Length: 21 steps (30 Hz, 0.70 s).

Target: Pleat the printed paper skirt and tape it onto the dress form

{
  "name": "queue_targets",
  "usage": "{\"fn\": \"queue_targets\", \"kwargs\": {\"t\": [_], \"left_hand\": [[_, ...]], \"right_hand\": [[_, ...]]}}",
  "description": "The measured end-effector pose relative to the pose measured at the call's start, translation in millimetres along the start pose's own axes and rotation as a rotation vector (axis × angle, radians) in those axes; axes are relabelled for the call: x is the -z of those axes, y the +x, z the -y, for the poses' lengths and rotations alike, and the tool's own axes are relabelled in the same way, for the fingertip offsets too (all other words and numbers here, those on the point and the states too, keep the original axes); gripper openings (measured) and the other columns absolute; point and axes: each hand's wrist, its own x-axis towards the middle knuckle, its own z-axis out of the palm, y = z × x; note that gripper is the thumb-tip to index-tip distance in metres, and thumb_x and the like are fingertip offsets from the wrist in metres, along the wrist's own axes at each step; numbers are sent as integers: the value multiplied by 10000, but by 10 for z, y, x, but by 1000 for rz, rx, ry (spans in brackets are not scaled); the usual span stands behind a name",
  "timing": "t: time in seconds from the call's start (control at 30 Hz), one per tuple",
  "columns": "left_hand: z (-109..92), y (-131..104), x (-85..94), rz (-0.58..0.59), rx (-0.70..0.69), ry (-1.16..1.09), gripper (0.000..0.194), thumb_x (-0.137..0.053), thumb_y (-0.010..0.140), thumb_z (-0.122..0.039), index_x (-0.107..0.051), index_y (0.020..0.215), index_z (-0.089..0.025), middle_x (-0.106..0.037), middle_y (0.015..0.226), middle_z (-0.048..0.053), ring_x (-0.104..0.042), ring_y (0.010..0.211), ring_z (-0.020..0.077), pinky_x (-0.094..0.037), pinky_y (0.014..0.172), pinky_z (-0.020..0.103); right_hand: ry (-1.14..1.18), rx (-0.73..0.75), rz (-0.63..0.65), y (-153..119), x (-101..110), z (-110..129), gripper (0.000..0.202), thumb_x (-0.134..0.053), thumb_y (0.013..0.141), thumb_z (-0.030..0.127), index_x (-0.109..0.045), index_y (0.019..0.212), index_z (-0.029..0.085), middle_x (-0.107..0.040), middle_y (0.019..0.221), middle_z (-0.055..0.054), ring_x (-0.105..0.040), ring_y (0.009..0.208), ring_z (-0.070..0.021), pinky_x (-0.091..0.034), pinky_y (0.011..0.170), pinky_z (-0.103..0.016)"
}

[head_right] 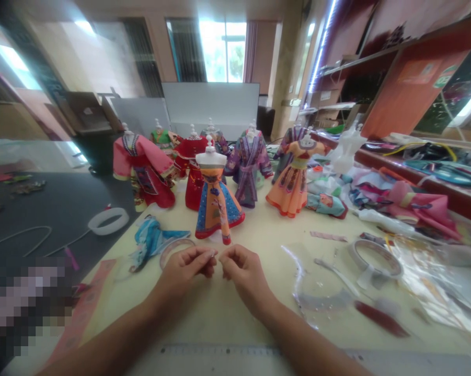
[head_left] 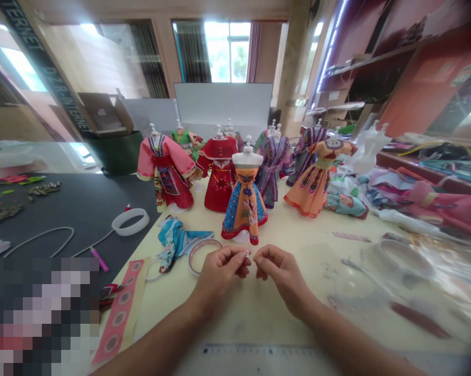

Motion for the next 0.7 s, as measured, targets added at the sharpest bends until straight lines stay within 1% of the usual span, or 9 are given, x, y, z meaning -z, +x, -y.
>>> {"fn": "queue_targets", "kwargs": {"t": [0.07,0.17,0.23,0.27,0.33,0.47,0.53,0.6,0.7], "left_hand": [[22,-10,-7,-42,-92,163,151,-597,785,-279,-682,773,-155,-652,651,14,-593,598,126,-490,591,248],[73,-36,-25,-71,-320,379,157,-557,819,-257,-684,818,-166,-678,756,40,-622,709,161,-491,640,267],[102,-51,-39,-73,-448,466,159,-537,832,-231,-683,825,-167,-681,804,50,-621,751,168,-483,670,272],[109,-55,-46,-70,-478,485,161,-531,835,-222,-682,822,-165,-679,807,50,-619,752,166,-480,675,272],[105,-54,-56,-54,-450,470,161,-530,833,-218,-679,813,-160,-672,792,47,-617,736,161,-477,659,261],[40,-29,-59,-36,-162,329,163,-551,817,-254,-671,786,-148,-642,667,13,-603,637,134,-472,594,226],[5,-18,-51,-49,-66,271,168,-562,808,-264,-669,767,-142,-615,605,-7,-584,591,116,-469,579,212],[-18,-13,-37,-64,-40,233,169,-571,800,-265,-667,745,-138,-600,579,-18,-573,573,105,-466,576,202],[-36,0,-1,-98,-58,184,158,-594,781,-267,-666,735,-135,-602,581,-21,-565,563,94,-466,579,194]], "right_hand": [[-16,11,3,-16,-12,18,192,-579,805,311,-561,692,156,-527,596,18,-470,547,-114,-374,531,-224],[-62,23,7,-34,-30,26,219,-580,814,341,-572,706,152,-526,603,11,-469,557,-122,-366,525,-229],[-87,24,-6,-33,-37,11,220,-587,804,343,-575,700,149,-527,605,8,-474,560,-126,-370,526,-233],[-95,22,-14,-29,-39,-1,216,-588,798,339,-575,697,148,-528,604,7,-477,558,-127,-372,525,-234],[-94,20,-20,-18,-37,-31,195,-584,788,318,-575,694,147,-530,600,9,-479,551,-126,-374,521,-233],[-73,12,-8,-7,-23,-80,150,-570,770,269,-572,683,146,-529,577,16,-471,531,-117,-370,507,-222],[-74,6,-5,-3,-15,-93,153,-567,770,267,-573,678,145,-530,571,16,-469,525,-114,-369,503,-219],[-74,-2,-5,6,-11,-95,156,-568,770,270,-574,679,144,-530,567,17,-468,521,-113,-369,500,-218],[-72,0,-9,6,-16,-51,145,-570,771,265,-579,690,146,-527,559,18,-463,519,-112,-366,498,-215]]}}
